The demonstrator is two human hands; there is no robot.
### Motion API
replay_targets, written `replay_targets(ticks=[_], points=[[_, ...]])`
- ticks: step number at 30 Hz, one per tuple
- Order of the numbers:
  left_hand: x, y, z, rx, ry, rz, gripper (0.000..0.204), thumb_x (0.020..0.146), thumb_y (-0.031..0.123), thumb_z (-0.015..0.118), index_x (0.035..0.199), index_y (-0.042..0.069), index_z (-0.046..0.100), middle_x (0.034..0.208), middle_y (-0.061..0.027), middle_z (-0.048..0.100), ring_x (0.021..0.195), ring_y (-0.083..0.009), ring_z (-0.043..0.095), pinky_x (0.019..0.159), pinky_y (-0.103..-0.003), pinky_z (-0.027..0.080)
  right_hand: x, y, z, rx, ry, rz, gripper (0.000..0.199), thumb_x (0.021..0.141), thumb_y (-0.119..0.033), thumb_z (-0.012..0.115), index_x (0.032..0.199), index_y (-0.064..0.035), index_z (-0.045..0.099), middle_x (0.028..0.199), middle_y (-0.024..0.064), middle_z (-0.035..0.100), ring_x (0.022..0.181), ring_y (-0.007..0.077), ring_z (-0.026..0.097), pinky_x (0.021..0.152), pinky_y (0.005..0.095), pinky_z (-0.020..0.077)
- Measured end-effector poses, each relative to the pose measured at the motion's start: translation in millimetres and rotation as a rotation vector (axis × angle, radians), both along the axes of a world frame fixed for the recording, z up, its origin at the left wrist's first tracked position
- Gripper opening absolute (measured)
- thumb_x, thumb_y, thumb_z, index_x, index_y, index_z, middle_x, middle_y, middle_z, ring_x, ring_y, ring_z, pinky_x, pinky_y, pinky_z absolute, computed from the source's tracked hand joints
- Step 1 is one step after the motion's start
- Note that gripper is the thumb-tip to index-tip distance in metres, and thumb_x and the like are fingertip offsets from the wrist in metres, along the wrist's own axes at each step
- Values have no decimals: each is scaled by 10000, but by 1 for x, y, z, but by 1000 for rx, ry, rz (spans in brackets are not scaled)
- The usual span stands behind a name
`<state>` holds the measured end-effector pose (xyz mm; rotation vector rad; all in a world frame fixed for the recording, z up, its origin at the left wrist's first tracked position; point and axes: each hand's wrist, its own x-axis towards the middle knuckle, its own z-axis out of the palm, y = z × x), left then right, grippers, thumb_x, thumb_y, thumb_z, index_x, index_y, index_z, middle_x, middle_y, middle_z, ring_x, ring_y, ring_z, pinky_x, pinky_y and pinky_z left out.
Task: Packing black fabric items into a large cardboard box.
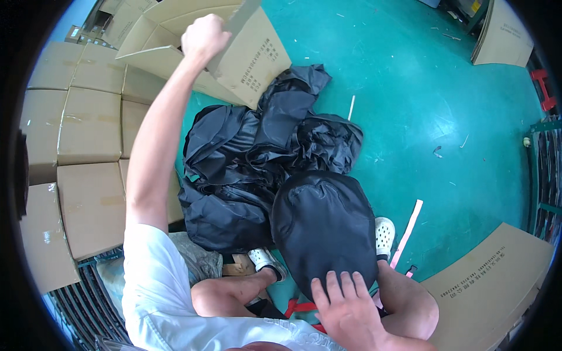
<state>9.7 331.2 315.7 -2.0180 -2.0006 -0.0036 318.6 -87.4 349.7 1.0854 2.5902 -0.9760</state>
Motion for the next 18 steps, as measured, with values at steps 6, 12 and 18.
replay_targets(ticks=[6,12,18], points=[[87,-50,1,-24,-94,-159,207,761,133,616,877,10,734,897,-247,721,863,-407,722,774,-495,585,1,-12,-2,-7,45,-1,598,864,-353,701,1333,-11,555,1287,245,597,1173,394,577,1075,518,398],[147,-134,-5,88,-180,-384,108,730,95,646,714,15,716,737,-233,695,688,-397,715,669,-463,592,7,-23,-1,-6,14,12,612,856,-350,707,1339,-9,551,1295,244,592,1177,395,579,1074,524,396],[183,-178,-38,667,-184,-445,323,855,111,605,1176,97,574,1212,-164,595,1159,-324,597,917,-464,501,11,-50,-4,27,51,-92,588,839,-243,653,1367,-26,512,1332,209,557,1230,376,528,1112,515,361]])
